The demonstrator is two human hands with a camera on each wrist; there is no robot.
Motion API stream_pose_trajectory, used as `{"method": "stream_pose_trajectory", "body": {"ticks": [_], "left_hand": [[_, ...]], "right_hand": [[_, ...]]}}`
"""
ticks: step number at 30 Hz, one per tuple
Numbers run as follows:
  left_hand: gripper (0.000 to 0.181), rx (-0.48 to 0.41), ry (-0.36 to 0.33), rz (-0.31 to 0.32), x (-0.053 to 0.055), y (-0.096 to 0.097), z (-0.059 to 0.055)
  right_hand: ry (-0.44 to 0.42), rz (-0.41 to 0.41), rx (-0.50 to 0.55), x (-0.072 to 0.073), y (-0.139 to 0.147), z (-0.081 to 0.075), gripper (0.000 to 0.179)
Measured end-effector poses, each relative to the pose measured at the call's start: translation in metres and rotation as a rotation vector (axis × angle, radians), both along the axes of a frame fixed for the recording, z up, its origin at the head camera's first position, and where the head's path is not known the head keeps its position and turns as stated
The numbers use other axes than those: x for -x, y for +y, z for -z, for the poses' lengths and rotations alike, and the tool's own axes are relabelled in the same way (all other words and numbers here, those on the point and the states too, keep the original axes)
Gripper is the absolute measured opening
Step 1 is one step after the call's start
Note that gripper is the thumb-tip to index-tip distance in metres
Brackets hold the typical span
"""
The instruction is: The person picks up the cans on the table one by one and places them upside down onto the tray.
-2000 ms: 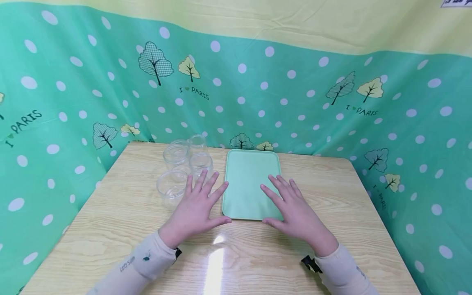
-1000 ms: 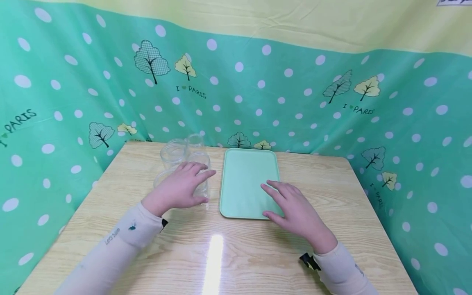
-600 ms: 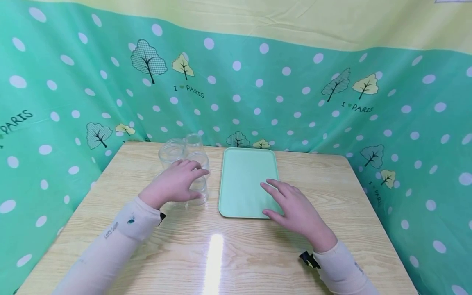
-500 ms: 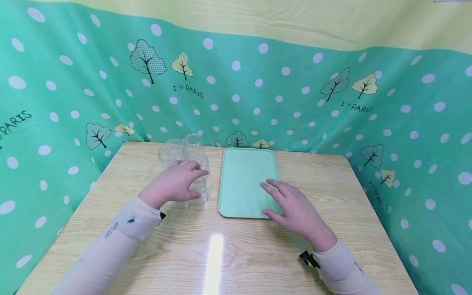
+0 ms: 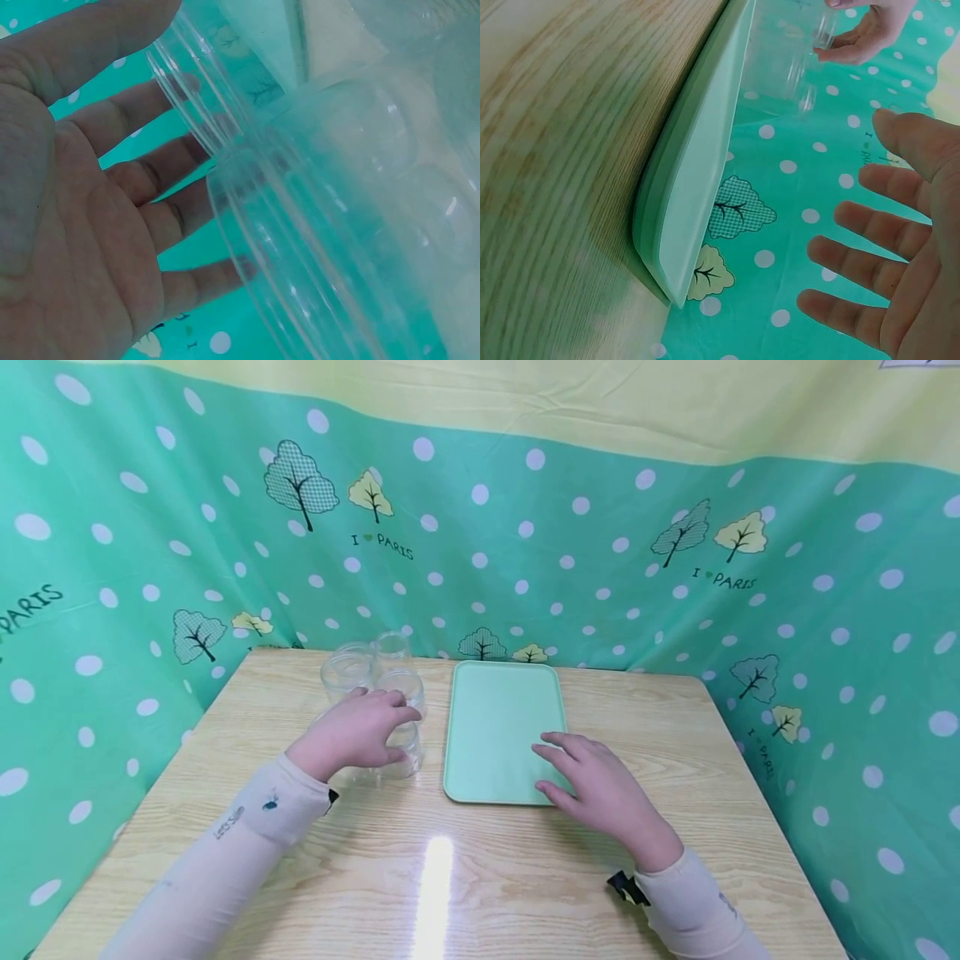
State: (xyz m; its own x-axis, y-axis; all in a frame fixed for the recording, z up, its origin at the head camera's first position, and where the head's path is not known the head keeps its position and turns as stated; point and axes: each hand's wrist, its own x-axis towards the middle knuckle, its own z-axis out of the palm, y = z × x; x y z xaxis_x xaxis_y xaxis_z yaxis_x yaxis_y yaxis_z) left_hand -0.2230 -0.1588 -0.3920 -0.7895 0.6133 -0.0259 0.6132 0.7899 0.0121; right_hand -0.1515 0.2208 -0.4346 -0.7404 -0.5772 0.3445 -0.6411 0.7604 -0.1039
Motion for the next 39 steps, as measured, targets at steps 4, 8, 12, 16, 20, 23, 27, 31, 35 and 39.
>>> {"method": "stream_pose_trajectory", "body": {"ticks": [4, 8, 12, 16, 20, 23, 27, 31, 35, 39], "left_hand": [[0.058, 0.007, -0.004, -0.001, 0.0, 0.001, -0.003], [0.057, 0.018, -0.004, 0.005, -0.001, 0.003, -0.005], [0.055, 0.024, -0.004, -0.001, -0.002, 0.004, -0.005], [0.054, 0.015, 0.005, -0.008, -0.003, 0.004, -0.005], [0.054, 0.005, 0.026, -0.012, -0.005, 0.005, -0.005], [0.056, -0.007, 0.05, -0.007, -0.008, 0.005, -0.008], [0.059, -0.032, 0.061, -0.013, -0.012, 0.006, -0.014], [0.06, -0.075, 0.057, -0.027, -0.015, 0.005, -0.018], [0.06, -0.14, 0.051, -0.043, -0.019, 0.001, -0.018], [0.06, -0.217, 0.055, -0.049, -0.025, -0.003, -0.018]], "right_hand": [[0.015, 0.012, 0.001, 0.0, 0.0, 0.0, 0.047], [0.026, 0.017, 0.0, 0.0, 0.001, -0.001, 0.044], [0.027, 0.016, 0.006, 0.001, 0.0, -0.002, 0.041], [0.029, 0.018, 0.019, 0.002, 0.001, -0.001, 0.037], [0.036, 0.017, 0.033, 0.003, 0.002, -0.001, 0.036], [0.037, 0.015, 0.036, 0.003, 0.003, 0.0, 0.035], [0.039, 0.018, 0.037, 0.003, 0.003, 0.0, 0.033], [0.042, 0.022, 0.038, 0.003, 0.004, -0.001, 0.033], [0.049, 0.021, 0.038, 0.003, 0.005, -0.002, 0.033], [0.06, 0.015, 0.047, 0.004, 0.005, -0.003, 0.032]]}}
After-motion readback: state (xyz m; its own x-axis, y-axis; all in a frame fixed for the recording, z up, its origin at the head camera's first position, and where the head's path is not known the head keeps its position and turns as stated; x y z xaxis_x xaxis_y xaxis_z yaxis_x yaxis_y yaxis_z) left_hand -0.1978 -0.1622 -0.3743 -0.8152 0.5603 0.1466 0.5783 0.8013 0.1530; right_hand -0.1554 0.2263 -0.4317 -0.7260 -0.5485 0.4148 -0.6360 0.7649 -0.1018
